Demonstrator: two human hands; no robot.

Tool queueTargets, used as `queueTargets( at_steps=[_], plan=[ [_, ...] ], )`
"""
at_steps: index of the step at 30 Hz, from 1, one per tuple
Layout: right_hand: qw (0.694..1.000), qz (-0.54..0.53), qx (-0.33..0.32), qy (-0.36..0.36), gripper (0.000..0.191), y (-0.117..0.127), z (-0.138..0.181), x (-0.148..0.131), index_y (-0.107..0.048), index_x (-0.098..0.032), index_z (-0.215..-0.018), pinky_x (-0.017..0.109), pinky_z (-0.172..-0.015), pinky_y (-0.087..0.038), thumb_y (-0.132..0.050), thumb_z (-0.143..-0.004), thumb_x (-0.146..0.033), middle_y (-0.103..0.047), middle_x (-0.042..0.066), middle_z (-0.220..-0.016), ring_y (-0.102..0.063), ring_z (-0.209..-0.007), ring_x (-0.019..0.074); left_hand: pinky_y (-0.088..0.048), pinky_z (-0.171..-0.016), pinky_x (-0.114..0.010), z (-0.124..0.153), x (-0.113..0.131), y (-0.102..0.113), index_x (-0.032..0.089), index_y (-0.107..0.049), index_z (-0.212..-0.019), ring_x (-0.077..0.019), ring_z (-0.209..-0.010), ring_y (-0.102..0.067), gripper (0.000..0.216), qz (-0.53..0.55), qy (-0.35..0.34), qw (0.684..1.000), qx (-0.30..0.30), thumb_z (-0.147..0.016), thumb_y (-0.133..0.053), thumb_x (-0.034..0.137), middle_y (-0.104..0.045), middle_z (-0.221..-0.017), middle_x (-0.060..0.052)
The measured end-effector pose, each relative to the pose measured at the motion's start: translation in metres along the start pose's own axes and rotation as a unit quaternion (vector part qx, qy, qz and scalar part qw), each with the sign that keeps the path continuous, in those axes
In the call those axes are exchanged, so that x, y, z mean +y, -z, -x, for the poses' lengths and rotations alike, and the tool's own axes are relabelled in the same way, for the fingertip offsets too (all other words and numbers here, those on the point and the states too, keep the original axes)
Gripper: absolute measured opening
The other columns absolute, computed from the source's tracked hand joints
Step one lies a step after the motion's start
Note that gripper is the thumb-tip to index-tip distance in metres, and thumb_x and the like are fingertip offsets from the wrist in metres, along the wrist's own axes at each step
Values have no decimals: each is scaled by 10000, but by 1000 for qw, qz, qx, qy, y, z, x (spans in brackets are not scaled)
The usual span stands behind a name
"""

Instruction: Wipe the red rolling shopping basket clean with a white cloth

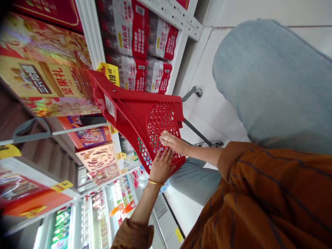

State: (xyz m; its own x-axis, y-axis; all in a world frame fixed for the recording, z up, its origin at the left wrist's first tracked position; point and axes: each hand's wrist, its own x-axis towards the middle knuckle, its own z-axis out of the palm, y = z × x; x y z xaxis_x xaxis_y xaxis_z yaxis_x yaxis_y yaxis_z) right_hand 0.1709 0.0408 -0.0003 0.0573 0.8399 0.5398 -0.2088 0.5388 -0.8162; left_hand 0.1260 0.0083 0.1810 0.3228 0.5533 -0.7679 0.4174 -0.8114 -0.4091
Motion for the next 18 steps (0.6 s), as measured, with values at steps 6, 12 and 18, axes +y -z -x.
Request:
queueTargets(
  at_steps=[6,12,18],
  plan=[
    [999,26,-45,-12,442,6,21,21,-363,-218,-1433,480,-1176,-257,-305,-997,-173,-377,101,-1497,-71,-1467,183,-261,-1174,-450,2,1,2,117,-464,-1376,-238,-1384,-363,534,-1,0,1000,-7,-918,-454,391,-409,-1475,-105],
    [997,32,-11,-64,424,2,40,38,-392,-229,-1416,476,-1172,-268,-284,-1006,-227,-389,88,-1491,-137,-1459,181,-270,-1173,-447,2,1,2,103,-484,-1358,-244,-1385,-358,529,3,-5,1000,-7,-913,-472,389,-418,-1470,-109],
    [991,11,35,-126,435,9,41,32,-373,-270,-1426,462,-1155,-318,-327,-994,-265,-389,56,-1491,-259,-1431,191,-248,-1177,-463,0,3,0,109,-484,-1359,-254,-1385,-358,536,-4,1,1000,2,-912,-477,403,-432,-1461,-121]
  ],
)
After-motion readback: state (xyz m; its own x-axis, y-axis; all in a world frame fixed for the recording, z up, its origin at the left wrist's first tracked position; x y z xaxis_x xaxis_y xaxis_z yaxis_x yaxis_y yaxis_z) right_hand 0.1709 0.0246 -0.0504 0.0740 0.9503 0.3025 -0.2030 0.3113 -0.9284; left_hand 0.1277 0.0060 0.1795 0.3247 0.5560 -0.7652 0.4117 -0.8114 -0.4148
